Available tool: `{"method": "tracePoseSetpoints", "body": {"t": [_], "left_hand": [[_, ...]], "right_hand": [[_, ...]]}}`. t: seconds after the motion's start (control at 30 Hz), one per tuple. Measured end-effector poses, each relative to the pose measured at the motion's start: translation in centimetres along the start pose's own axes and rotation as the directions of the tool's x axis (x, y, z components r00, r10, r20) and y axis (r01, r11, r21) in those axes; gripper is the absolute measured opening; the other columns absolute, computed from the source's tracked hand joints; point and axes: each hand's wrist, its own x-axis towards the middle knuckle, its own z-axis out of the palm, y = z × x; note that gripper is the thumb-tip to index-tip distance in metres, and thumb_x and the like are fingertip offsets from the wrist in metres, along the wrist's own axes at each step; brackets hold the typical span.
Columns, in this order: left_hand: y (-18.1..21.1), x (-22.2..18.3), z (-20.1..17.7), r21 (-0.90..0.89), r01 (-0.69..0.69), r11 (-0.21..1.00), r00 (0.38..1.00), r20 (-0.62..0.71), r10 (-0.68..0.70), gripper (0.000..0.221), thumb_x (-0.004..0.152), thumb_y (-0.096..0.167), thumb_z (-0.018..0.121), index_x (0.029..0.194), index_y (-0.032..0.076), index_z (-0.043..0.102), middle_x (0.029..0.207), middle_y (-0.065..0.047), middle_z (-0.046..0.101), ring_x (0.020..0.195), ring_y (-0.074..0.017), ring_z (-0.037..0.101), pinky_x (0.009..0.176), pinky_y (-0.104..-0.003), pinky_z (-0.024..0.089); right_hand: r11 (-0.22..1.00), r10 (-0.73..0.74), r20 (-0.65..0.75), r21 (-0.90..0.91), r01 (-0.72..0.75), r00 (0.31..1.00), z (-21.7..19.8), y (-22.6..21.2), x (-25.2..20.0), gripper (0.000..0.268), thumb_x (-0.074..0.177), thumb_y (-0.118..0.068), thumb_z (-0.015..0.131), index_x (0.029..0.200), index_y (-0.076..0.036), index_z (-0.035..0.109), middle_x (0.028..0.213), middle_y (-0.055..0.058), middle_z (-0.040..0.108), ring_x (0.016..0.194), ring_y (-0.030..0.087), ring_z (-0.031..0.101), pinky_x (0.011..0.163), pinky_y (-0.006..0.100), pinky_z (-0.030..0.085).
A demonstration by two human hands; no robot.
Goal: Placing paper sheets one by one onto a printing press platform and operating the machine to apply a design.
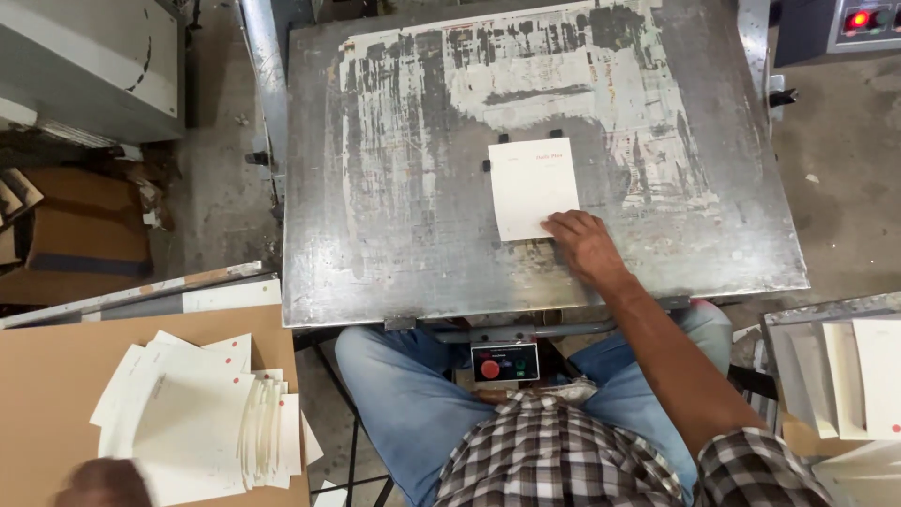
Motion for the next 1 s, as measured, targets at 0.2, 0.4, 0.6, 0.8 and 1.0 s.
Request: {"method": "tracePoseSetpoints", "body": {"t": [0.2, 0.4, 0.6, 0.8, 1.0], "left_hand": [[16.4, -5.8, 7.2, 0.039, 0.203, 0.978, 0.97, 0.129, -0.207, 0.014, 0.097, 0.03, 0.066, 0.09, 0.02, 0.073, 0.096, -0.004, 0.074, 0.085, -0.0289, 0.072, 0.076, -0.049, 0.054], [22.9, -5.8, 6.4, 0.052, 0.247, 0.968, 0.968, -0.052, -0.244, 0.027, 0.094, 0.032, 0.065, 0.112, 0.014, 0.075, 0.132, -0.007, 0.071, 0.101, -0.0287, 0.071, 0.087, -0.047, 0.053], [28.0, -8.7, 6.3, -0.146, 0.188, 0.971, 0.98, -0.034, -0.194, 0.03, 0.091, 0.024, 0.065, 0.116, 0.011, 0.074, 0.135, -0.011, 0.07, 0.102, -0.0323, 0.071, 0.086, -0.05, 0.053], [31.7, -12.1, 7.8, -0.346, 0.093, 0.934, 0.996, 0.036, -0.086, 0.026, 0.084, 0.016, 0.066, 0.108, 0.008, 0.073, 0.126, -0.016, 0.07, 0.096, -0.0362, 0.073, 0.076, -0.048, 0.059], [31.0, -17.5, 14.9, -0.515, -0.073, 0.854, 0.997, -0.071, 0.042, 0.027, 0.075, 0.011, 0.069, 0.101, 0.007, 0.073, 0.117, -0.018, 0.071, 0.098, -0.0401, 0.073, 0.077, -0.048, 0.06]], "right_hand": [[1.0, -0.008, 0.03, 0.027, 0.007, 1.0, -0.7, 0.2, 0.4, 0.051, 0.084, 0.001, 0.062, 0.134, -0.009, 0.066, 0.138, 0.012, 0.063, 0.131, 0.034, 0.054, 0.11, 0.05, 0.041], [0.999, 0.038, 0.146, -0.019, -0.035, 0.989, -0.7, 0.7, 0.6, 0.041, 0.092, -0.01, 0.064, 0.133, -0.012, 0.066, 0.143, 0.01, 0.062, 0.134, 0.031, 0.054, 0.109, 0.053, 0.039], [0.996, 0.087, 0.295, -0.055, -0.074, 0.952, -3.2, -1.1, 2.5, 0.062, 0.083, -0.04, 0.071, 0.137, -0.011, 0.061, 0.146, 0.012, 0.056, 0.135, 0.031, 0.048, 0.106, 0.061, 0.033], [0.982, 0.187, 0.294, -0.046, -0.181, 0.938, -1.9, -0.4, 4.8, 0.073, 0.094, -0.062, 0.055, 0.146, -0.01, 0.055, 0.133, 0.015, 0.064, 0.137, 0.032, 0.048, 0.106, 0.07, 0.028], [0.93, 0.355, 0.361, -0.041, -0.366, 0.862, -0.9, -0.8, 7.4, 0.082, 0.096, -0.072, 0.04, 0.155, -0.016, 0.045, 0.122, 0.018, 0.069, 0.134, 0.037, 0.05, 0.108, 0.079, 0.021]]}}
